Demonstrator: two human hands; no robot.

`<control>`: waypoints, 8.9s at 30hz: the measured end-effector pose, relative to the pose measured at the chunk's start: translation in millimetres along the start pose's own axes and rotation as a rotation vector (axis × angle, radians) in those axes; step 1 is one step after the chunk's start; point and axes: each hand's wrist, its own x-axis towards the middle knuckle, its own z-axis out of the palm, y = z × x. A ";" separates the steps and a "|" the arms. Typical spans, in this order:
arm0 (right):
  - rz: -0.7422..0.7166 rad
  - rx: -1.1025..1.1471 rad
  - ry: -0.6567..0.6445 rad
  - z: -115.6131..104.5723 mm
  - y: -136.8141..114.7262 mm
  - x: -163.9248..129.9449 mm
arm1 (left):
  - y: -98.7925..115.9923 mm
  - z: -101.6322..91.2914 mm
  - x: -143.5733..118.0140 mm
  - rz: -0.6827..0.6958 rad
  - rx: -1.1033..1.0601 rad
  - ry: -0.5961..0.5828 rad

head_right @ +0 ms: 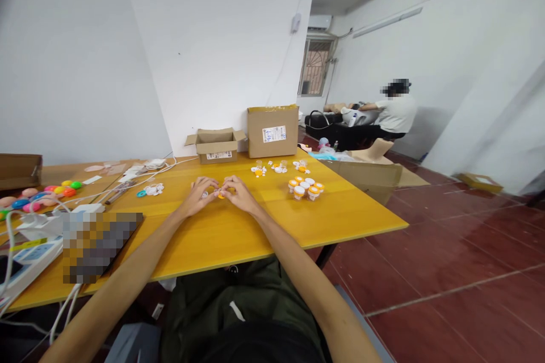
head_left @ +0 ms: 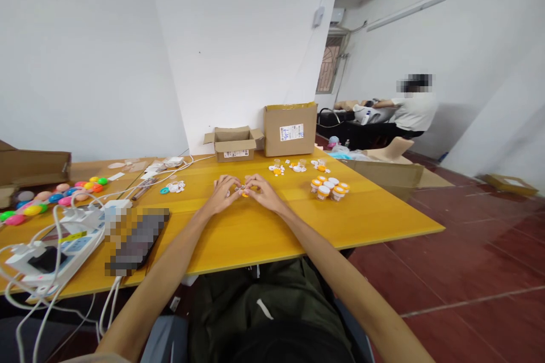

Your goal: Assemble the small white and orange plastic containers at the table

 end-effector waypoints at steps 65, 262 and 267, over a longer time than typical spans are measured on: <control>-0.182 -0.346 -0.222 0.7 -15.7 -8.4 | -9.5 5.0 2.7 -0.008 0.045 -0.065; -0.099 -0.269 -0.184 3.0 -6.4 -7.4 | -21.4 7.6 7.4 0.136 -0.170 -0.155; -0.107 -0.287 -0.187 2.1 -6.9 -7.3 | -23.8 8.9 8.0 0.139 -0.166 -0.161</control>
